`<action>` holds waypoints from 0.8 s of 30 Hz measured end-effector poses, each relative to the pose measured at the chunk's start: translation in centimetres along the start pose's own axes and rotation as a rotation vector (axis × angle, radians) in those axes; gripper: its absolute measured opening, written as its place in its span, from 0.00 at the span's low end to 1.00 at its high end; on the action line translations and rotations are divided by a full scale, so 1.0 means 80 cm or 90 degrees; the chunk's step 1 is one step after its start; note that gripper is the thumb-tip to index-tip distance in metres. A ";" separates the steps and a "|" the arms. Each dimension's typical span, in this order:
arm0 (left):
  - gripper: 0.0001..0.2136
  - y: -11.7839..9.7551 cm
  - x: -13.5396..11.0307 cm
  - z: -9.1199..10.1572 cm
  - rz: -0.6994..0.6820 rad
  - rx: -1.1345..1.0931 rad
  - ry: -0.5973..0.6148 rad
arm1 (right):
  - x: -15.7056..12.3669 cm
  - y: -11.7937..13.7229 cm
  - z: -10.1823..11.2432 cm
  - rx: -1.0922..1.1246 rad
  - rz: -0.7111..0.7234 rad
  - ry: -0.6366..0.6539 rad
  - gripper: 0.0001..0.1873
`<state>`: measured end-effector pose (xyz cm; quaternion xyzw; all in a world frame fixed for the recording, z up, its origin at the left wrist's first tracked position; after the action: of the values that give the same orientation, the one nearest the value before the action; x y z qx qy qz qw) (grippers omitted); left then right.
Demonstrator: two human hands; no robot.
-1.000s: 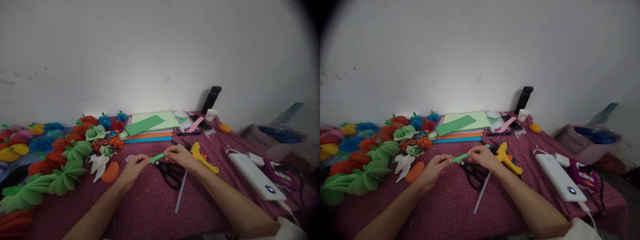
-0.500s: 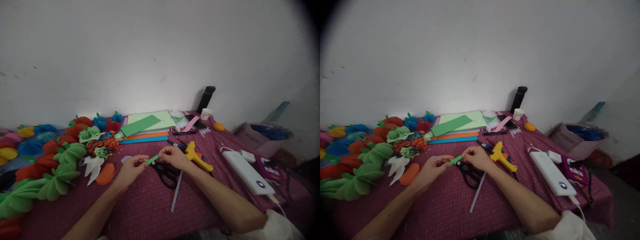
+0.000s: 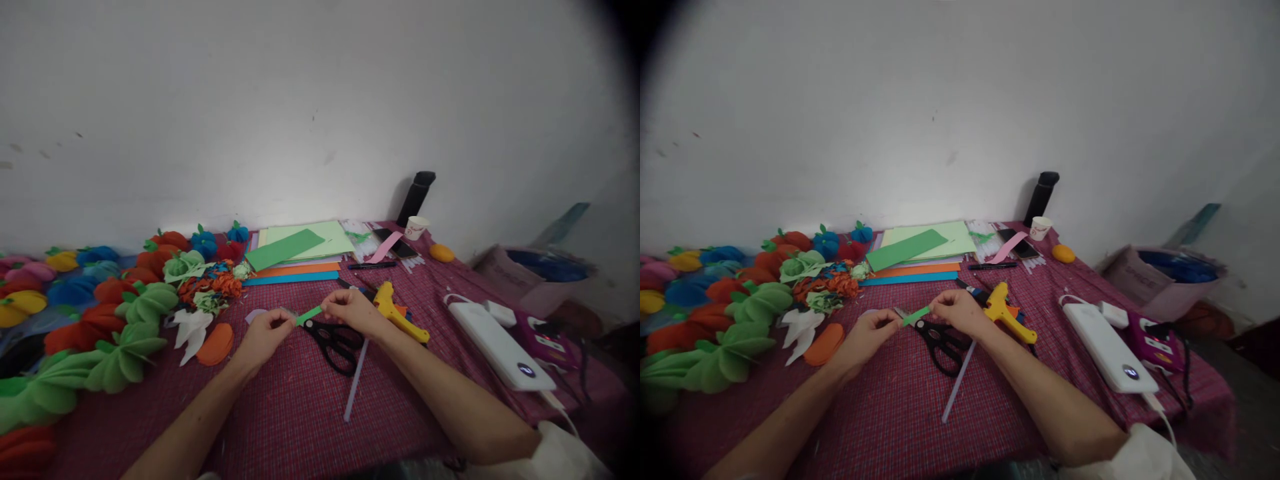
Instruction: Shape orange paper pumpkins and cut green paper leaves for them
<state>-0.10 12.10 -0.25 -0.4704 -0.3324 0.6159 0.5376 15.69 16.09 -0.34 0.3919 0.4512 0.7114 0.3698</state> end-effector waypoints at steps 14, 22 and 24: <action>0.12 0.017 0.011 0.012 0.003 -0.019 -0.077 | 0.009 0.015 0.031 -0.361 0.199 -0.089 0.09; 0.10 0.018 0.012 0.011 -0.028 0.020 -0.068 | -0.002 0.029 -0.009 -0.591 0.325 0.230 0.12; 0.10 0.018 0.012 0.010 -0.033 0.031 -0.064 | -0.003 0.030 -0.006 -0.585 0.317 0.253 0.15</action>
<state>-1.30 12.85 -1.50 -0.4169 -0.3555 0.6326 0.5474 14.96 14.93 1.70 0.1431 0.0496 0.9611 0.2312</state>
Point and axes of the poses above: each hand's wrist, its own x-axis towards the middle knuckle, its own z-axis out of the back of the hand, y = z × x, the point moved 9 cm from there along x, towards the middle knuckle, and after that the axes turned 15 degrees about z, right-handed, at the moved point
